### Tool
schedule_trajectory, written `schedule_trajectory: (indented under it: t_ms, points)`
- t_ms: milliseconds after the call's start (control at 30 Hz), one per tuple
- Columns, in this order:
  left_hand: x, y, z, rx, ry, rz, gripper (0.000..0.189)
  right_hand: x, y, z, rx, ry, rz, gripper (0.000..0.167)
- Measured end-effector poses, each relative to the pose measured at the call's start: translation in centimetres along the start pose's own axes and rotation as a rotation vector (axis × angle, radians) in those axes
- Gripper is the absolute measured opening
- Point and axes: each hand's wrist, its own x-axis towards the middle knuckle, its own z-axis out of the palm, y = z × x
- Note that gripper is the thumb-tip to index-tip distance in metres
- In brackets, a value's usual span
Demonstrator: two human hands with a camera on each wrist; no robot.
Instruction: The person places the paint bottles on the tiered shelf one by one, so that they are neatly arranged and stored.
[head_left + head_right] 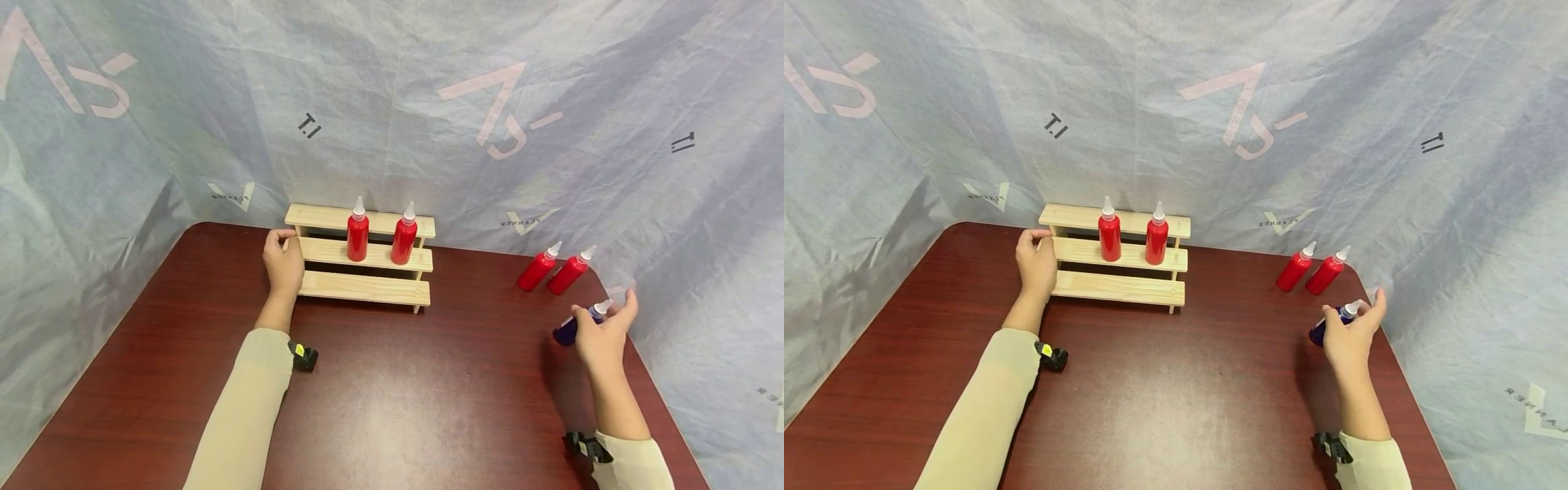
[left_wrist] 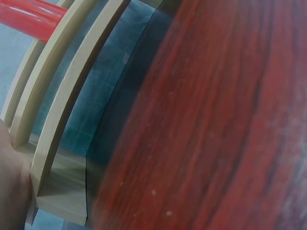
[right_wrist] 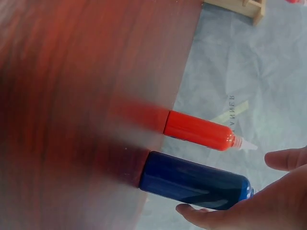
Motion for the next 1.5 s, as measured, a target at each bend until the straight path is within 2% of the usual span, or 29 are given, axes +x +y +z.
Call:
schedule_trajectory:
  t_ms: [67, 167, 367, 633, 767, 1267, 1500]
  points:
    - [0.0, 0.0, 0.0, 0.003, 0.002, -0.003, 0.019, 0.0, 0.1, -0.1, -0.017, -0.014, 0.023, 0.093]
    - [-0.1, -0.1, 0.0, 0.001, 0.001, -0.008, 0.019, 0.1, 0.5, -0.2, -0.070, -0.024, 0.012, 0.088]
    - [-0.1, -0.2, 0.0, -0.014, -0.011, -0.004, 0.019, 0.2, 1.2, -0.3, -0.208, 0.018, -0.025, 0.074]
    - [0.0, -0.2, -0.1, -0.008, -0.011, -0.001, 0.020, 0.5, 0.9, -0.6, -0.190, -0.065, 0.060, 0.072]
    - [0.0, -0.1, -0.1, -0.014, -0.016, 0.000, 0.020, 0.5, 0.8, -0.5, -0.169, -0.063, 0.080, 0.071]
    - [-0.2, 0.1, -0.1, -0.016, -0.002, 0.007, 0.020, 0.3, 0.9, -1.0, -0.172, -0.031, 0.044, 0.057]
    - [0.0, 0.0, 0.0, -0.023, 0.004, 0.014, 0.020, 0.3, 0.9, -1.1, -0.152, -0.035, 0.033, 0.036]
